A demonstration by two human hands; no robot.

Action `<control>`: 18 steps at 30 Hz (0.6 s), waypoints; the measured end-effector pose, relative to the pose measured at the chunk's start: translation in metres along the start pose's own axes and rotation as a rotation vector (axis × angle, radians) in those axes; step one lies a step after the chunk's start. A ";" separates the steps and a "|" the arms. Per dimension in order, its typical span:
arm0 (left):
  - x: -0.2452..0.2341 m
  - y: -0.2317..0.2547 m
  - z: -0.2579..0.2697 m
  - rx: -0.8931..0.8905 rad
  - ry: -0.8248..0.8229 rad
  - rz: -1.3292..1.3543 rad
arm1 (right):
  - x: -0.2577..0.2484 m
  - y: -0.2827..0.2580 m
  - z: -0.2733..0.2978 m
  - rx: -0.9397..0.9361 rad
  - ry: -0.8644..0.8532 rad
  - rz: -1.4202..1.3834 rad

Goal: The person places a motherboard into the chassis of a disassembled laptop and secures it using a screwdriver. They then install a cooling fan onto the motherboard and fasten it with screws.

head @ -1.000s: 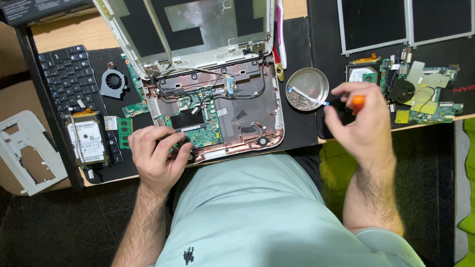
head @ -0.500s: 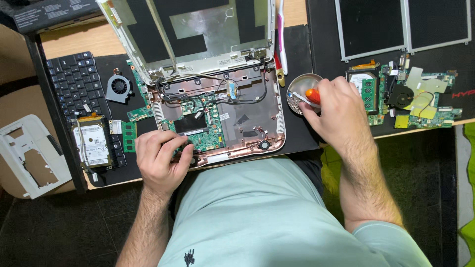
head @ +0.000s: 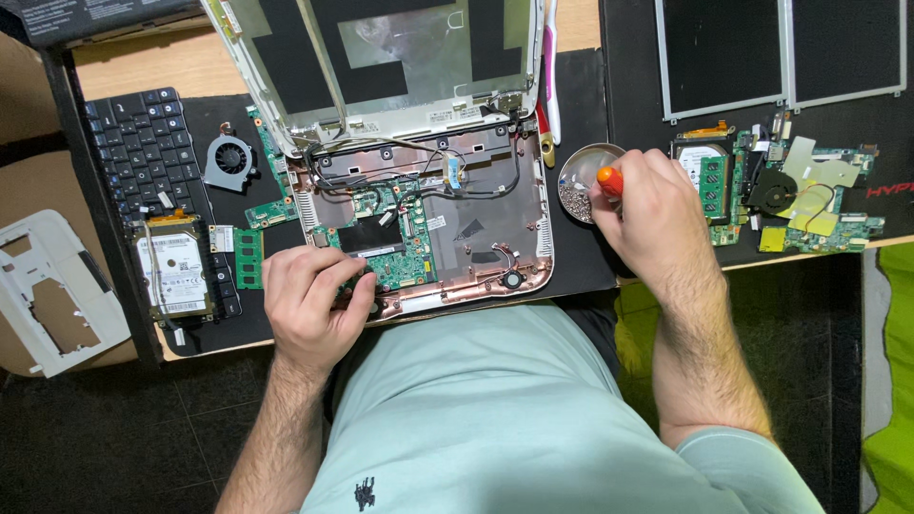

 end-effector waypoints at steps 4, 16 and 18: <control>-0.001 -0.001 0.001 -0.004 0.002 0.006 | -0.005 0.000 0.000 0.027 -0.036 -0.070; -0.001 0.002 -0.002 -0.025 -0.014 0.000 | -0.030 -0.009 -0.005 0.215 -0.167 -0.428; -0.001 0.001 -0.002 -0.028 -0.013 -0.002 | -0.031 -0.012 -0.005 0.222 -0.147 -0.447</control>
Point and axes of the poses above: each hand's wrist, its own z-axis away from the middle knuckle, its own x-axis out of the palm, y = z × x, the point moved 2 cm from there along -z, towards the middle knuckle, and after that the axes turned 11 degrees about x, right-handed, at the moved point
